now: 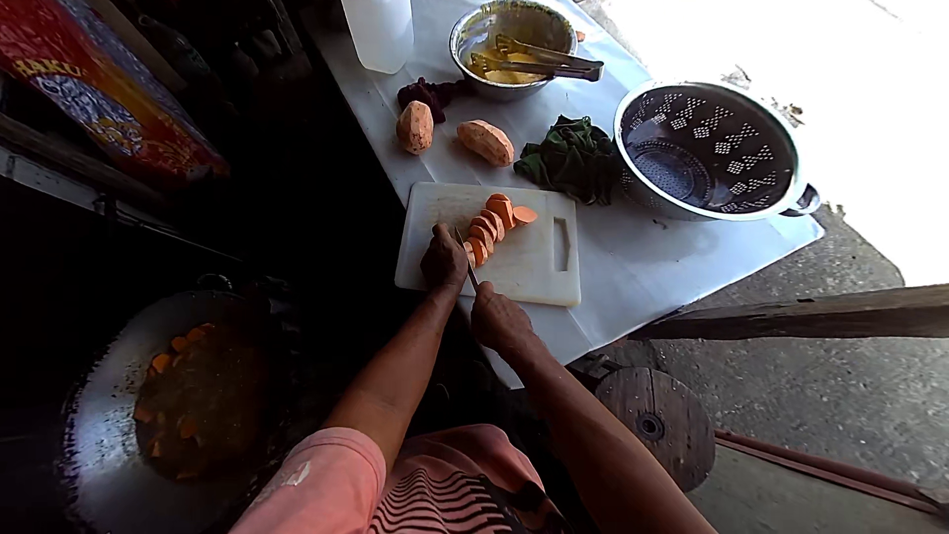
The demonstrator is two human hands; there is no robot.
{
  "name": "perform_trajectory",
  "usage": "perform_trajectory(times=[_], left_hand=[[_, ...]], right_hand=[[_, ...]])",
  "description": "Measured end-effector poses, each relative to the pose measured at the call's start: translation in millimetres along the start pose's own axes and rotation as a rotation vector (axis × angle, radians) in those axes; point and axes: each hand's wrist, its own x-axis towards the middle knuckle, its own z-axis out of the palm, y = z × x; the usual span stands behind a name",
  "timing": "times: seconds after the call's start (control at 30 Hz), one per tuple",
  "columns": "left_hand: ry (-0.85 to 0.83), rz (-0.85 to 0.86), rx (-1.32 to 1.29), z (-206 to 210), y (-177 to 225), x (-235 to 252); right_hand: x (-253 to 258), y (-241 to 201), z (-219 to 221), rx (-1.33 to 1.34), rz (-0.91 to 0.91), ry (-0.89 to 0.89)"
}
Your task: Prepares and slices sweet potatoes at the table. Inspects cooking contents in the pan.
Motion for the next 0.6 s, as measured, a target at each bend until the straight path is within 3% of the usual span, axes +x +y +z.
perform_trajectory(times=[0.17, 0.37, 0.6], left_hand=[[0.017, 0.007, 0.041, 5, -1, 13], [0.086, 0.115, 0.026, 7, -6, 10], [0.064, 0.05, -0.017, 6, -6, 5]], right_hand=[[22, -3, 4, 0.066, 0.024, 0.047], [5, -7, -22, -0.004, -0.028, -0.025], [25, -4, 7, 0.071, -0.037, 0.041]])
